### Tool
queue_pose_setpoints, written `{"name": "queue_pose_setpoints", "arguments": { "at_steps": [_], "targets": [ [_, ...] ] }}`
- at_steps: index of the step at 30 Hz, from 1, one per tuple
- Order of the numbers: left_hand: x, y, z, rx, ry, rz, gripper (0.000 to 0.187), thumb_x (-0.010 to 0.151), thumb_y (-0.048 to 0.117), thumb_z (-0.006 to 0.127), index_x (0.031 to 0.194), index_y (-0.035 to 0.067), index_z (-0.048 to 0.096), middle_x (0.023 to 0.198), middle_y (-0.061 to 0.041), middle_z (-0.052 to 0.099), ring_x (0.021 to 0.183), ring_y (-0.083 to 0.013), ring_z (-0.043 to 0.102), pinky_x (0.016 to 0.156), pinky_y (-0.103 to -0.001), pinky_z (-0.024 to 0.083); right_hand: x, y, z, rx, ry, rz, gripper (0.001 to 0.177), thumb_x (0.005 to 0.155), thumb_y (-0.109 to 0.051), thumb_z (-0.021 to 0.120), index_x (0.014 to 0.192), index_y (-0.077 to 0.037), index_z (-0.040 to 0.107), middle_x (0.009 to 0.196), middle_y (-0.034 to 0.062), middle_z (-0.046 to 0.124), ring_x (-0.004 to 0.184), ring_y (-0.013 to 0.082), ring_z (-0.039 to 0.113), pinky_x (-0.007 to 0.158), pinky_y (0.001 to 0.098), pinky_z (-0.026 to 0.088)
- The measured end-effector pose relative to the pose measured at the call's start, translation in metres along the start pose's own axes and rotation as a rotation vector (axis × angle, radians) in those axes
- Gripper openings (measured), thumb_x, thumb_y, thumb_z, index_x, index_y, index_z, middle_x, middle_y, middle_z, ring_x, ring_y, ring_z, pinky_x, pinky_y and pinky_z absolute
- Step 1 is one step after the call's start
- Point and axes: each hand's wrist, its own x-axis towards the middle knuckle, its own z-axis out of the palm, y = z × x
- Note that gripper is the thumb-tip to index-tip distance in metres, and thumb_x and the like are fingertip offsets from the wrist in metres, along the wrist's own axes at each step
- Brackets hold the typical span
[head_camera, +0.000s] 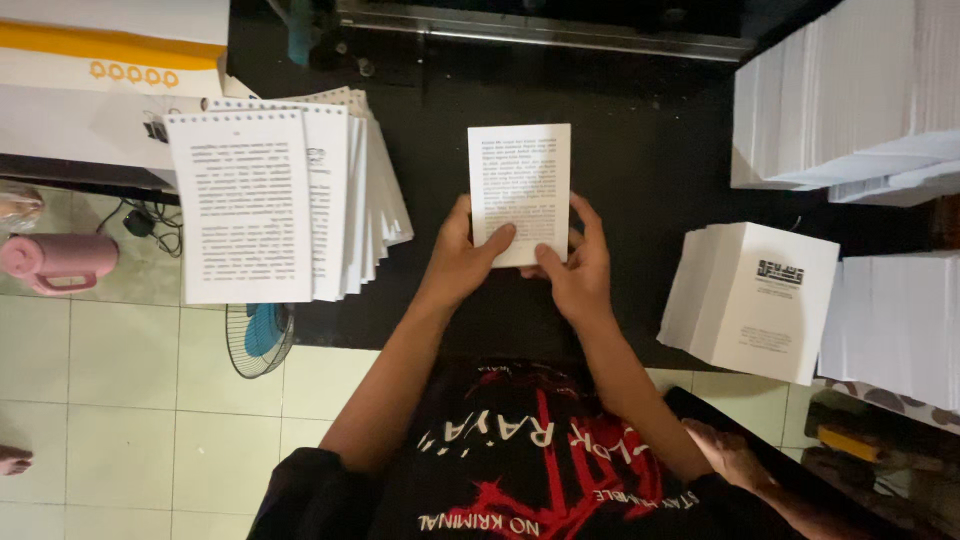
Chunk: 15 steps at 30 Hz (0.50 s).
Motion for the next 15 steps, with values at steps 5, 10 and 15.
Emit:
{"name": "queue_pose_setpoints", "arguments": {
  "at_steps": [5, 10, 15],
  "targets": [
    [-0.035, 0.009, -0.018, 0.248, 0.070, -0.035, 0.052, 0.093, 0.022, 0.075, 0.130, -0.004, 0.048, 0.118, -0.031, 0.064, 0.111, -0.0503, 0.066, 0.092, -0.060, 0.052, 0.054, 0.018, 0.024, 0.036, 0.093, 0.104, 0.071, 0.097, 0.005, 0.056, 0.159, -0.005, 0.025, 0.117, 0.0205, 0.060, 0.091, 0.0288, 0.073, 0.076, 0.0380, 0.070],
    [-0.057, -0.028, -0.036, 0.421, -0.110, 0.134, 0.065, 0.084, 0.029, 0.083, 0.133, 0.002, 0.050, 0.114, -0.021, 0.063, 0.112, -0.0412, 0.065, 0.096, -0.053, 0.050, 0.103, 0.007, 0.068, 0.062, 0.167, 0.124, 0.073, 0.095, 0.009, 0.059, 0.159, -0.005, 0.029, 0.124, 0.0314, 0.059, 0.101, 0.0413, 0.072, 0.082, 0.0484, 0.071],
    [-0.046, -0.038, -0.037, 0.564, -0.254, 0.269, 0.067, 0.087, 0.045, 0.078, 0.129, 0.000, 0.050, 0.112, -0.022, 0.061, 0.111, -0.0413, 0.061, 0.109, -0.055, 0.037, 0.136, 0.026, 0.091, 0.108, 0.171, 0.116, 0.074, 0.093, 0.009, 0.061, 0.159, -0.004, 0.031, 0.119, 0.0270, 0.062, 0.098, 0.0363, 0.074, 0.080, 0.0503, 0.071]
  ]
}}
